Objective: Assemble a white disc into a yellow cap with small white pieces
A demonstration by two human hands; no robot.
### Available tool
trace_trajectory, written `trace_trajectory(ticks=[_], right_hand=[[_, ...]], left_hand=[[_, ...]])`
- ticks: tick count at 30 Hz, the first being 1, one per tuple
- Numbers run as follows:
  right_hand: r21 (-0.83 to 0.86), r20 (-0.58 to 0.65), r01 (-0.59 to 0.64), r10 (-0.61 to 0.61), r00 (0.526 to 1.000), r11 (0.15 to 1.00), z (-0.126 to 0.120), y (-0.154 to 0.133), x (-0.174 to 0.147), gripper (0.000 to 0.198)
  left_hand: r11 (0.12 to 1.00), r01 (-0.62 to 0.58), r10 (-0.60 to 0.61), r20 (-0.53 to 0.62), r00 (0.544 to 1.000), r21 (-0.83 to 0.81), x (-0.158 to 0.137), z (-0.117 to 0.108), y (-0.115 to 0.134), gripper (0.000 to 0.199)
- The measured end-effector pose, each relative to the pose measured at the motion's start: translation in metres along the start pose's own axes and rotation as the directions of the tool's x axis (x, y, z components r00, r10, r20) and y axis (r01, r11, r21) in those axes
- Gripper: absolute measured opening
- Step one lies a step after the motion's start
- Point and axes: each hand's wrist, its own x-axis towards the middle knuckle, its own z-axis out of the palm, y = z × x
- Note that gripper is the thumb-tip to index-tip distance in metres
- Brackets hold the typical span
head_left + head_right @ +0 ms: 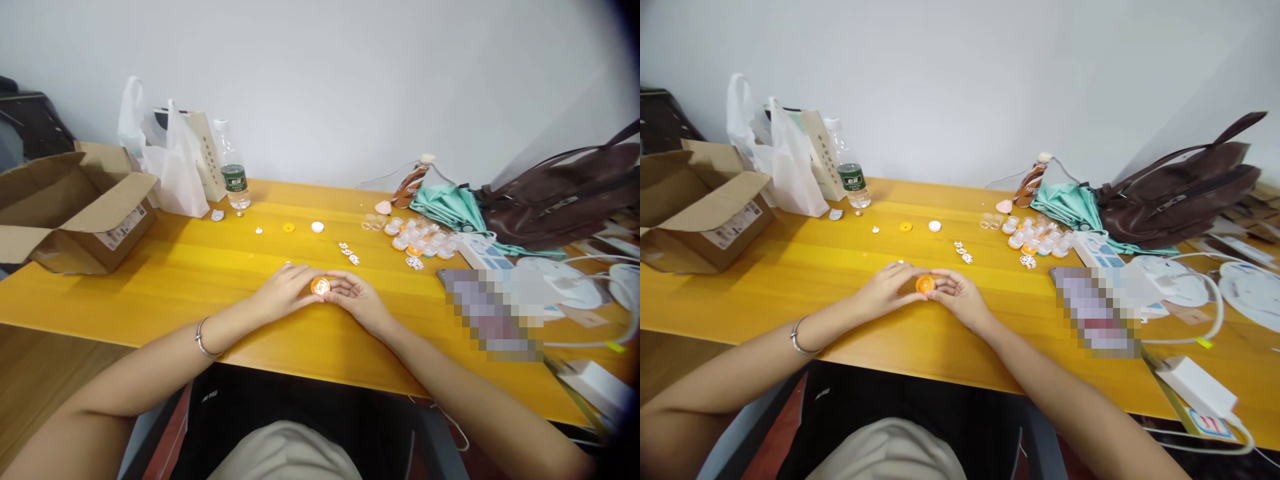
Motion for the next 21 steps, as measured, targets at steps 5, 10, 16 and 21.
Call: trace_trajectory(ticks=[5,10,16,21], right_hand=[[-0.020,-0.015,0.027,-0.027,1.000,0.999,0.001,-0.006,-0.001,0.033],[-0.017,0.021,-0.078,0.078,0.997,0.997,-0.003,-0.003,0.001,0.036],[0.029,-0.039,-0.084,0.085,0.996,0.996,-0.011,0.000,0.007,0.035],[0.060,-0.068,-0.086,0.090,0.994,0.994,-0.010,0.001,0.010,0.035]], left_hand=[[0.955,0.108,-0.125,-0.046,0.991,-0.277,0.024,-0.006,-0.015,0.035],[0.971,0.149,-0.133,0.091,0.987,-0.187,0.073,0.004,-0.037,0.024],[0.870,0.247,-0.138,0.271,0.953,-0.426,0.069,0.005,-0.029,0.031],[0.909,0.176,-0.077,0.261,0.962,-0.378,0.035,-0.004,-0.013,0.050]])
